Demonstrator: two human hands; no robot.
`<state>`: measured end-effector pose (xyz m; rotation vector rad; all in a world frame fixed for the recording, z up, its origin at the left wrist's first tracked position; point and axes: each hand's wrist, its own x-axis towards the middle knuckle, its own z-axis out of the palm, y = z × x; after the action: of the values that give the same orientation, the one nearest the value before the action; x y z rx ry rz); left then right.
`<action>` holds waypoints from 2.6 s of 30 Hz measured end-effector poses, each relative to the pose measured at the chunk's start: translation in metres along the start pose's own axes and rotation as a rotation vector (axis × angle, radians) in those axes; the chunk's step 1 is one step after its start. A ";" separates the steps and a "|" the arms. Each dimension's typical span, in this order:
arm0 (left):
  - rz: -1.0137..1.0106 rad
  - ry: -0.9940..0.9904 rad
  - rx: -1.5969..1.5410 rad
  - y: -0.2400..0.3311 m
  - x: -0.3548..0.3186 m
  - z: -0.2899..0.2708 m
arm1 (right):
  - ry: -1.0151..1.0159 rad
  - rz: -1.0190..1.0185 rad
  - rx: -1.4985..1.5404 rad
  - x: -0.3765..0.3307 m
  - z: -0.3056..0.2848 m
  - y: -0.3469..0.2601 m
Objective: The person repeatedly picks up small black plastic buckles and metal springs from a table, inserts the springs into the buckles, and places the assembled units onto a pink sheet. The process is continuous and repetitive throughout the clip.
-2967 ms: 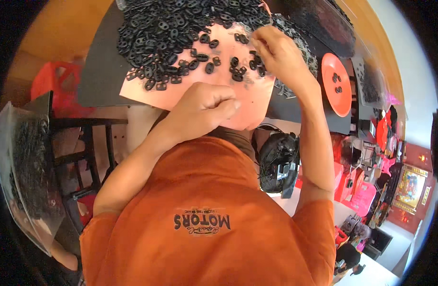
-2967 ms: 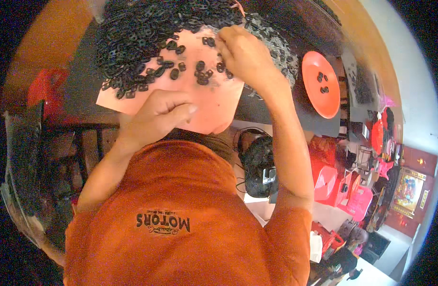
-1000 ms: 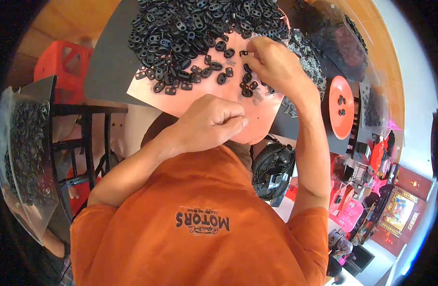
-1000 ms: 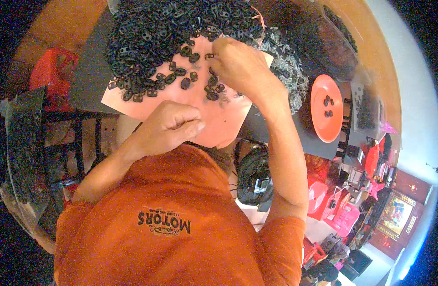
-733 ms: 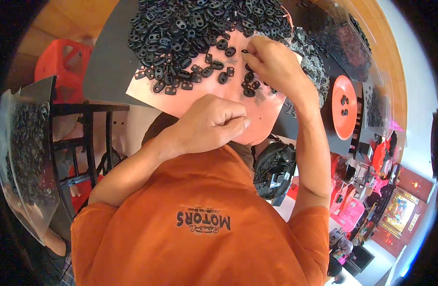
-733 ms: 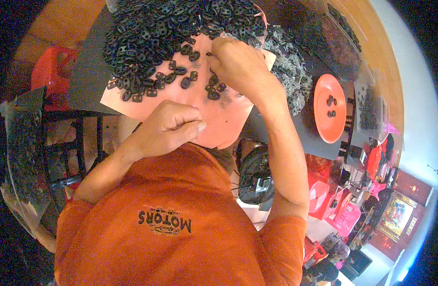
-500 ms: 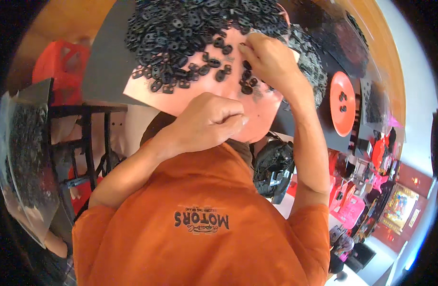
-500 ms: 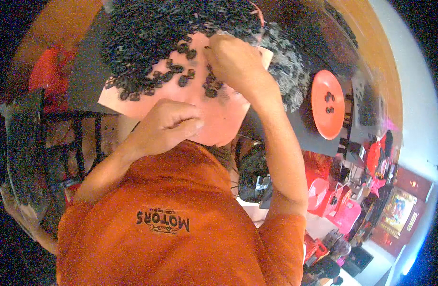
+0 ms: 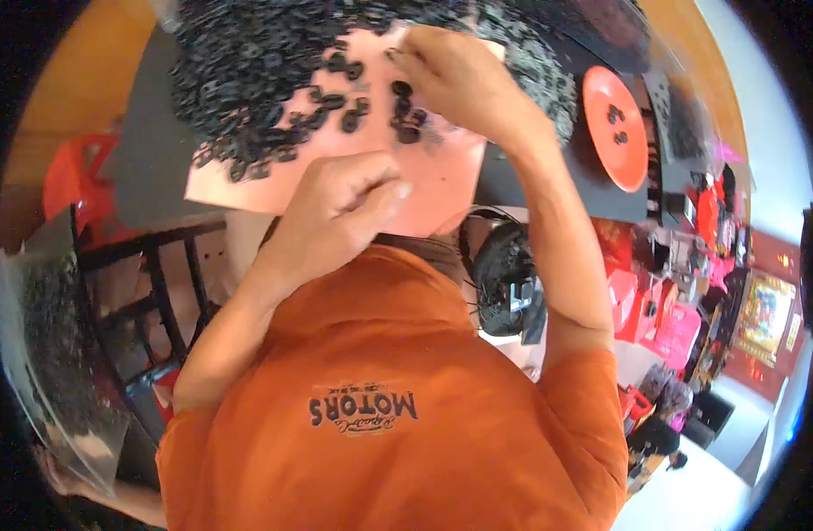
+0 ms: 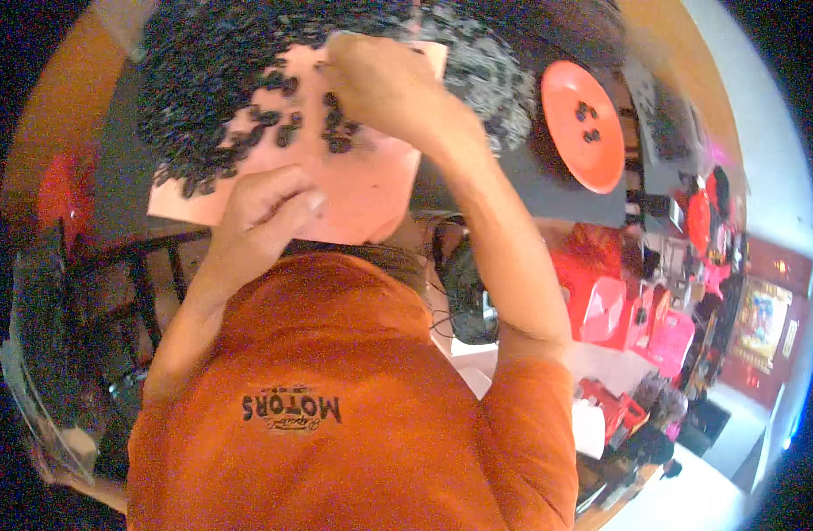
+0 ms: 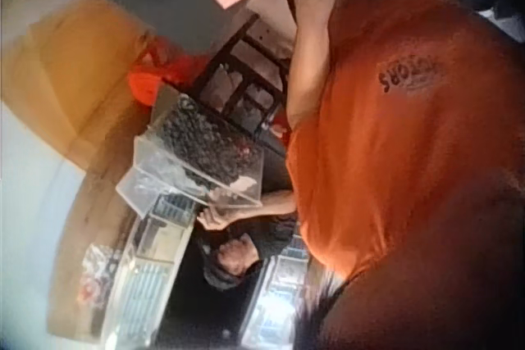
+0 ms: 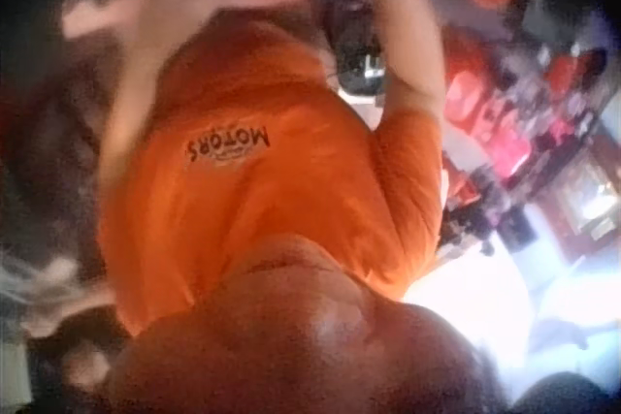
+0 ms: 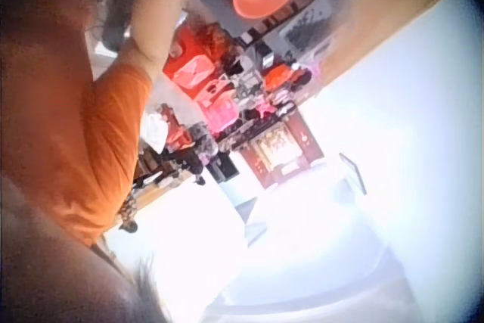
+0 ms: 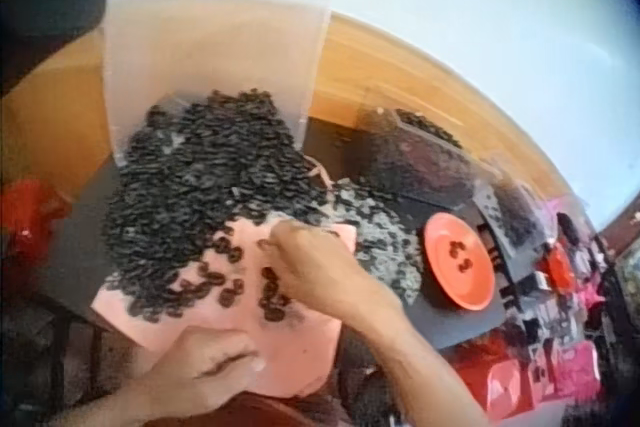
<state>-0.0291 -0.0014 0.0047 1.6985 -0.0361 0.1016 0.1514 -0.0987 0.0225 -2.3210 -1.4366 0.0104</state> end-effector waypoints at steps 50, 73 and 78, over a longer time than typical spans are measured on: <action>-0.066 0.112 -0.227 0.008 0.001 -0.007 | 0.010 -0.085 0.387 -0.058 -0.011 -0.067; -0.045 0.212 -0.403 0.002 -0.004 -0.018 | -0.100 -0.055 -0.075 0.025 -0.006 -0.014; -0.031 0.208 -0.373 -0.003 -0.003 -0.018 | -0.082 0.034 -0.003 0.019 -0.012 -0.013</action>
<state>-0.0324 0.0167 0.0042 1.3085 0.1202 0.2329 0.1521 -0.0812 0.0414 -2.3726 -1.4367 0.1148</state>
